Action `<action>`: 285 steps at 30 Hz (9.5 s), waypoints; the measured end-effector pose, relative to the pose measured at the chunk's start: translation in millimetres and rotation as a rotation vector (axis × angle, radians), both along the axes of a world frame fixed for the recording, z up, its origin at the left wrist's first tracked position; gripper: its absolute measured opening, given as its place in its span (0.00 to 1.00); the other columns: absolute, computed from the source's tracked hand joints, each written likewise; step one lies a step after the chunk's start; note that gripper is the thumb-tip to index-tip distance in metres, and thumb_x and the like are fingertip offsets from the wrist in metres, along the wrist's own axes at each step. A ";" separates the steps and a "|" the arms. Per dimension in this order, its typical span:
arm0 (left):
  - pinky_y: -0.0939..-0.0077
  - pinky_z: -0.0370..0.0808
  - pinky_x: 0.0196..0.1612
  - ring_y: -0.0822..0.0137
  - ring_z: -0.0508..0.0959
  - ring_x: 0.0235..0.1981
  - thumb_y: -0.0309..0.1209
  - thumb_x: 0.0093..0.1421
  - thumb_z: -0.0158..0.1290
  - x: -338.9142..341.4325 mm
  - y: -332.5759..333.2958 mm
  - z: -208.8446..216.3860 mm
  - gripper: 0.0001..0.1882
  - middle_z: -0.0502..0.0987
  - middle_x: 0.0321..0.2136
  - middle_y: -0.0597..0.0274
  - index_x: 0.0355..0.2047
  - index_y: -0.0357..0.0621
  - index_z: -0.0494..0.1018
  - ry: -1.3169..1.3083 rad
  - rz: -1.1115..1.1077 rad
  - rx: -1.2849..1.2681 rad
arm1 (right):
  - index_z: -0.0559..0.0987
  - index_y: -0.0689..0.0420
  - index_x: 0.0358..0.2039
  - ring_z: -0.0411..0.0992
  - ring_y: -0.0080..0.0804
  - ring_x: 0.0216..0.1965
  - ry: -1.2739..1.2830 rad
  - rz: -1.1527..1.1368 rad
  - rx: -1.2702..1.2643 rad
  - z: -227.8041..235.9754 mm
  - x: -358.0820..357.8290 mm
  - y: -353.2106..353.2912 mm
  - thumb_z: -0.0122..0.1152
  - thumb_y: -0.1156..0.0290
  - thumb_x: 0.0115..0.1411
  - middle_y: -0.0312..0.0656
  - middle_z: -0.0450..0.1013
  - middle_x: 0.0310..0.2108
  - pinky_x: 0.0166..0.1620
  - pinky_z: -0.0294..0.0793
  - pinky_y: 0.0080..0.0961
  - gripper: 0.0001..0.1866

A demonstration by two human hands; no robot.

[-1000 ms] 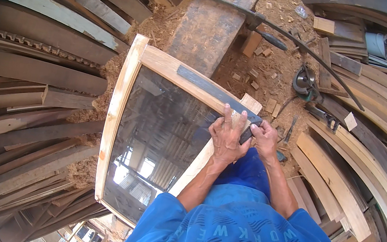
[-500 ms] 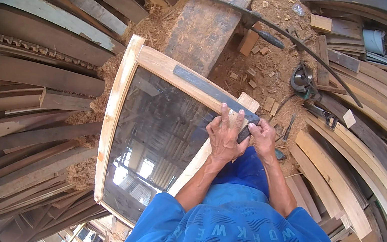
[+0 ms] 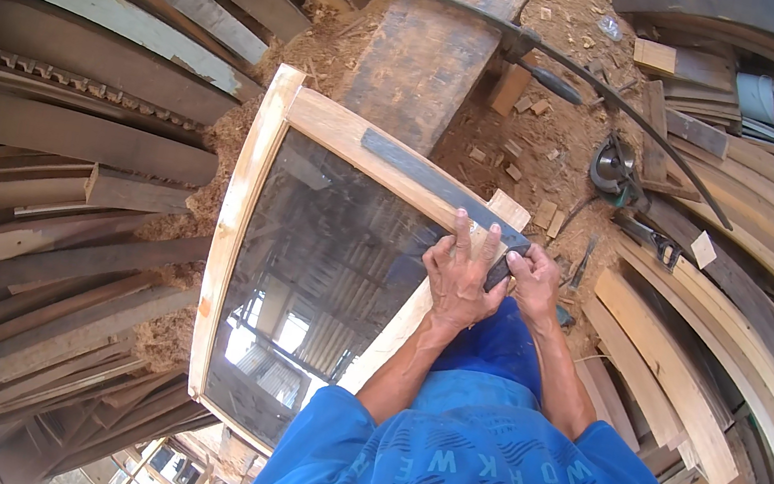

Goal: The person assembles a wooden window frame by using a hammer to tap wooden pieces into place, using a long metal clamp to secure the frame, and checking the fit with a square ruler.

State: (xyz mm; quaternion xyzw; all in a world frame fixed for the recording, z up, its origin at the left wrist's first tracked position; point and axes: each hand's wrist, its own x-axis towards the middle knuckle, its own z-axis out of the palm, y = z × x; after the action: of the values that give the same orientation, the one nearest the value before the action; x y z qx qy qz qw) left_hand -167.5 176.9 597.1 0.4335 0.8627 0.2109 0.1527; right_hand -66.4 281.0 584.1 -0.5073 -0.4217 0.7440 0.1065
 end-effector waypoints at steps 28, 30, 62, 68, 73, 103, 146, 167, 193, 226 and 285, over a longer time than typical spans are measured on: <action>0.51 0.57 0.56 0.44 0.62 0.53 0.54 0.45 0.66 0.6 -2.6 0.9 0.54 0.45 0.70 0.27 0.70 0.52 0.59 0.023 -0.016 0.024 | 0.77 0.65 0.44 0.72 0.16 0.30 -0.038 0.149 0.042 6.9 6.8 13.0 0.60 0.70 0.64 0.34 0.77 0.32 0.35 0.72 0.16 0.12; 0.47 0.53 0.60 0.38 0.58 0.58 0.57 0.50 0.63 -8.2 -11.4 9.0 0.55 0.41 0.69 0.22 0.71 0.42 0.55 -0.092 -0.012 0.106 | 0.77 0.63 0.43 0.71 0.16 0.30 -0.090 0.146 0.157 17.3 15.2 19.5 0.60 0.67 0.65 0.33 0.76 0.32 0.35 0.71 0.16 0.12; 0.30 0.50 0.62 0.26 0.56 0.63 0.48 0.64 0.48 -243.6 -16.0 -52.0 0.37 0.51 0.64 0.17 0.64 0.32 0.55 0.407 0.401 -0.360 | 0.74 0.54 0.51 0.76 0.44 0.38 -0.413 0.287 1.277 54.3 -82.3 176.4 0.62 0.60 0.62 0.46 0.77 0.34 0.46 0.73 0.43 0.19; 0.35 0.51 0.63 0.28 0.59 0.62 0.50 0.63 0.49 -247.5 -1.2 -41.1 0.37 0.53 0.63 0.16 0.62 0.30 0.60 0.433 0.338 -0.405 | 0.75 0.55 0.44 0.75 0.41 0.32 -0.759 0.822 1.438 -10.8 -166.2 263.3 0.62 0.55 0.62 0.45 0.75 0.29 0.37 0.72 0.46 0.18; 0.42 0.54 0.65 0.32 0.60 0.63 0.48 0.63 0.52 -256.3 19.7 -2.5 0.36 0.60 0.61 0.24 0.61 0.29 0.61 0.233 0.301 -0.384 | 0.79 0.54 0.34 0.76 0.50 0.28 -0.733 0.893 0.908 -6.3 -164.6 250.4 0.55 0.51 0.67 0.50 0.77 0.25 0.33 0.75 0.46 0.19; 0.77 0.63 0.21 0.78 0.62 0.09 0.49 0.71 0.48 -157.5 218.3 105.4 0.20 0.64 0.08 0.74 0.32 0.46 0.74 -2.045 0.161 1.610 | 0.75 0.64 0.26 0.76 0.49 0.32 -0.329 0.739 1.092 227.2 -8.2 218.4 0.60 0.63 0.63 0.50 0.76 0.27 0.40 0.73 0.43 0.16; 0.52 0.78 0.43 0.54 0.81 0.34 0.46 0.66 0.58 -83.3 -29.4 1.7 0.18 0.80 0.32 0.52 0.33 0.42 0.71 -1.735 1.040 0.852 | 0.80 0.60 0.30 0.77 0.56 0.29 -0.496 0.933 0.736 92.2 42.8 2.7 0.68 0.54 0.52 0.56 0.75 0.23 0.34 0.74 0.47 0.20; 0.42 0.70 0.51 0.30 0.75 0.47 0.53 0.71 0.37 -372.8 -177.8 -23.4 0.29 0.77 0.43 0.29 0.48 0.34 0.66 0.076 0.553 -0.480 | 0.79 0.64 0.35 0.76 0.54 0.30 -0.517 0.909 0.575 52.3 47.3 13.1 0.68 0.60 0.54 0.57 0.75 0.25 0.35 0.72 0.45 0.19; 0.47 0.68 0.53 0.31 0.74 0.48 0.56 0.72 0.28 -410.2 -203.4 -59.7 0.37 0.75 0.42 0.27 0.46 0.32 0.72 -0.216 0.364 -0.298 | 0.72 0.60 0.41 0.73 0.22 0.32 -0.125 -0.180 -0.047 15.1 21.6 -130.9 0.55 0.59 0.71 0.38 0.74 0.32 0.37 0.76 0.23 0.15; 0.41 0.68 0.51 0.26 0.73 0.48 0.56 0.71 0.31 -390.0 -170.4 -48.3 0.38 0.74 0.42 0.22 0.45 0.26 0.70 -0.048 0.455 -0.374 | 0.75 0.70 0.50 0.76 0.62 0.45 -0.302 1.319 -0.009 -1.1 71.3 -82.6 0.69 0.46 0.55 0.64 0.77 0.40 0.48 0.74 0.44 0.37; 0.44 0.65 0.55 0.26 0.69 0.52 0.49 0.73 0.26 -398.6 -176.9 -59.9 0.35 0.73 0.49 0.25 0.47 0.28 0.73 -0.028 0.501 -0.344 | 0.73 0.60 0.40 0.77 0.50 0.43 -0.644 1.259 0.625 40.3 96.3 -103.1 0.71 0.56 0.53 0.58 0.77 0.37 0.46 0.74 0.47 0.24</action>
State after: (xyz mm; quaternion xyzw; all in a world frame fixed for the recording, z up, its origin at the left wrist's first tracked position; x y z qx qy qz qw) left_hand -566.1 0.0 537.1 0.1721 0.9637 0.0987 0.1789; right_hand 29.9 177.9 624.4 -0.3096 -0.8314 0.3265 -0.3261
